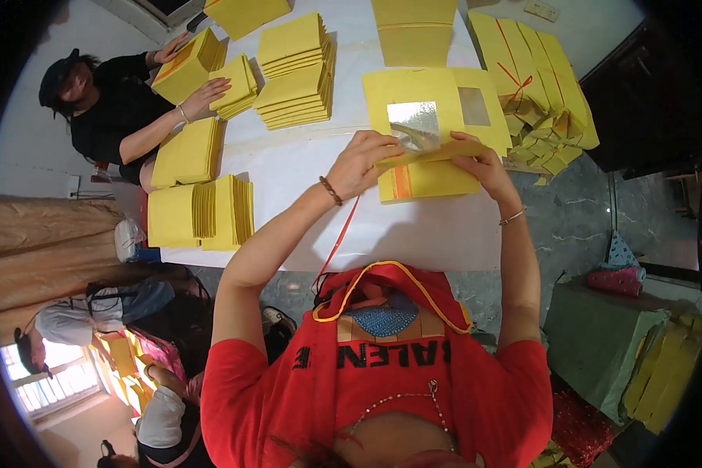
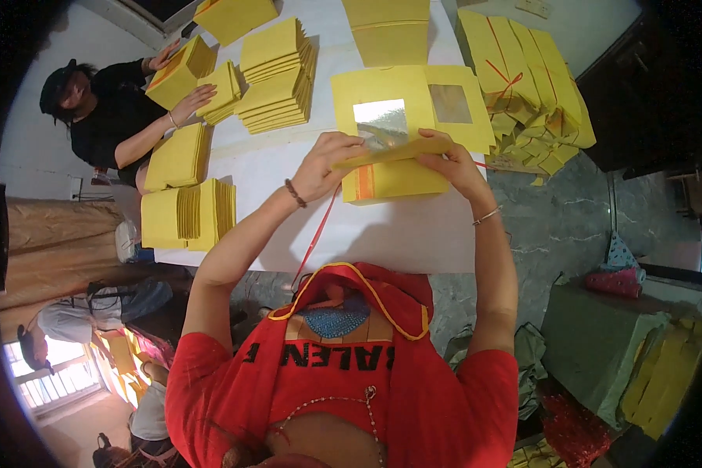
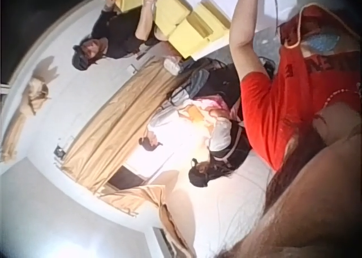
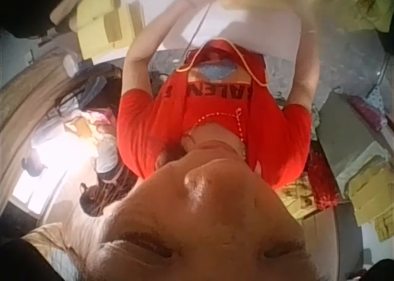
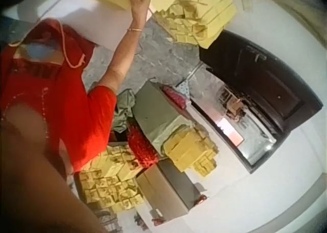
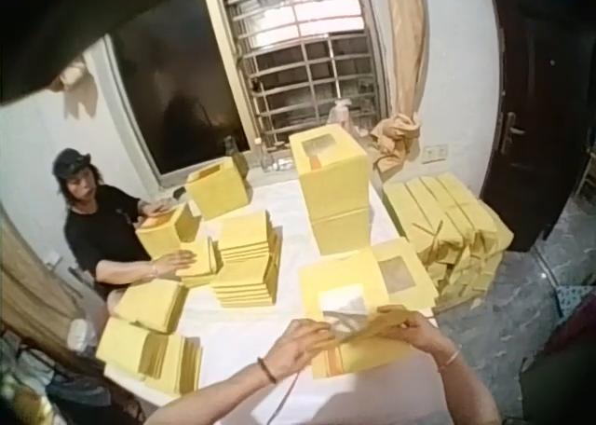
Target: Folding and tying stacks of yellow joss paper with red string.
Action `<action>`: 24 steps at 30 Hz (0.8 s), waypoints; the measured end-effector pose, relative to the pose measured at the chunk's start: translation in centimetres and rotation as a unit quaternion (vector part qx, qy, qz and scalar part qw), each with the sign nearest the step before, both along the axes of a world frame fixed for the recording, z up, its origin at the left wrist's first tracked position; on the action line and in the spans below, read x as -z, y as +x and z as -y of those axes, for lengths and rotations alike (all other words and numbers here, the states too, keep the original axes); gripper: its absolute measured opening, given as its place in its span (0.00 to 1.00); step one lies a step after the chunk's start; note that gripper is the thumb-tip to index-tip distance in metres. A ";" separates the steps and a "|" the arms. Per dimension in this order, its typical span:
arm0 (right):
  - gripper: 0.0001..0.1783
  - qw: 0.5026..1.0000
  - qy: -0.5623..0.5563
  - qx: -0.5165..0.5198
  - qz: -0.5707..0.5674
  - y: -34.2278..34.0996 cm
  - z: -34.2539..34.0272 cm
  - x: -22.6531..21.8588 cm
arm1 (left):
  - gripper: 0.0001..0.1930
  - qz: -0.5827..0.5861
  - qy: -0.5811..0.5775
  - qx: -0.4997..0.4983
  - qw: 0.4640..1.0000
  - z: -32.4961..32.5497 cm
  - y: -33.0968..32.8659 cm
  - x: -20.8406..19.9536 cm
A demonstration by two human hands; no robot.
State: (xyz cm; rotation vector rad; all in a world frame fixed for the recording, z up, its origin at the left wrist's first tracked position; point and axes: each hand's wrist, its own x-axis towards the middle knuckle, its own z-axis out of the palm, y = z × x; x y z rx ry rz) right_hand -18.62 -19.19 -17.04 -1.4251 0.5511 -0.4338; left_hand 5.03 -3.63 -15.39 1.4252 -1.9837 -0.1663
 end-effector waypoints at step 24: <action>0.15 0.769 -0.613 -0.184 0.004 9.1 -19.0 8.0 | 0.27 0.058 0.097 -0.123 0.986 -24.6 3.9 9.4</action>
